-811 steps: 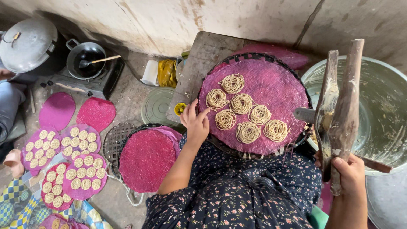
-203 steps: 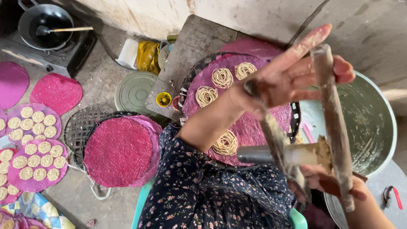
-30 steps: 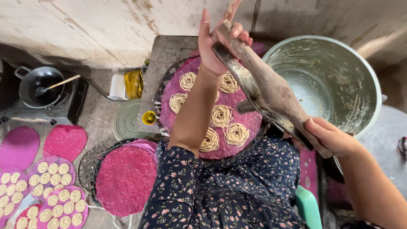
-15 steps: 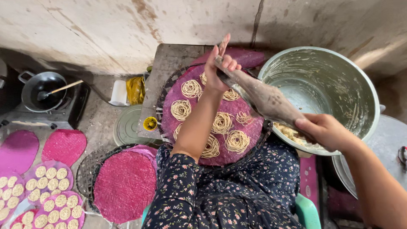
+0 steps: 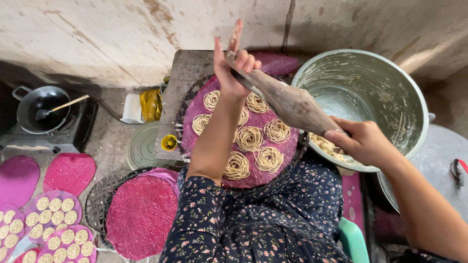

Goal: The person sits on a low stool with a tray on their lap and uses a wooden dough press to extrude batter into spiral noodle nests on pink mesh mats. They scoop batter from a basin with a spatula into the press, squeeze the press handle, wipe the press, and cover finished nests with an empty mat.

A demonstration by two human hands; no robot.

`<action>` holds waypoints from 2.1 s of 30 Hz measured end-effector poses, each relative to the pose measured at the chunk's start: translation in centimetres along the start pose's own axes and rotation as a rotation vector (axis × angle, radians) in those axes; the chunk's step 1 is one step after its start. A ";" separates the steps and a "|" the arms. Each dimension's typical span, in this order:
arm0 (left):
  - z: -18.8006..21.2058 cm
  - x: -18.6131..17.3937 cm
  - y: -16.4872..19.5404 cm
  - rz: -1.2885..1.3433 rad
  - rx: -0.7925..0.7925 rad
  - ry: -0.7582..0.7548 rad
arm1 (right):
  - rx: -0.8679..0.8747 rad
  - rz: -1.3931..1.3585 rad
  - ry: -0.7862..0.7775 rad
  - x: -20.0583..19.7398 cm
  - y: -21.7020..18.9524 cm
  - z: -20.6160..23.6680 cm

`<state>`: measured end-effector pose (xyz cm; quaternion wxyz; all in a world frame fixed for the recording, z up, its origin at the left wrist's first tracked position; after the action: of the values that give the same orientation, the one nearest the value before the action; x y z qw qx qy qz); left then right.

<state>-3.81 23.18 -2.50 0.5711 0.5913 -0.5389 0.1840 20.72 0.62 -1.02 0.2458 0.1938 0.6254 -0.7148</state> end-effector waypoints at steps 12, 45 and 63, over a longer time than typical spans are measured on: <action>3.9 -0.1 -2.9 0.003 -0.101 -0.024 | 0.176 -0.038 -0.064 1.8 4.7 3.2; 9.3 0.2 -6.2 -2.623 -0.189 -0.566 | -0.020 -0.870 0.144 2.0 9.5 6.8; 32.1 -7.1 10.9 -0.097 0.203 0.277 | -0.498 0.281 0.000 14.5 -6.6 0.2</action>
<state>-28.36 0.68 -12.16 0.5853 0.6403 -0.4046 0.2895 5.16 -0.46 -4.16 0.3823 0.2123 0.7488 -0.4980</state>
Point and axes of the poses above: each hand's wrist, its own z-axis away from the middle knuckle, its own x-axis out of the palm, y = z × x, the point moved 8 cm from there along -z, towards the middle knuckle, and after that the axes turned 14 degrees about -z, right-handed, at the moved point
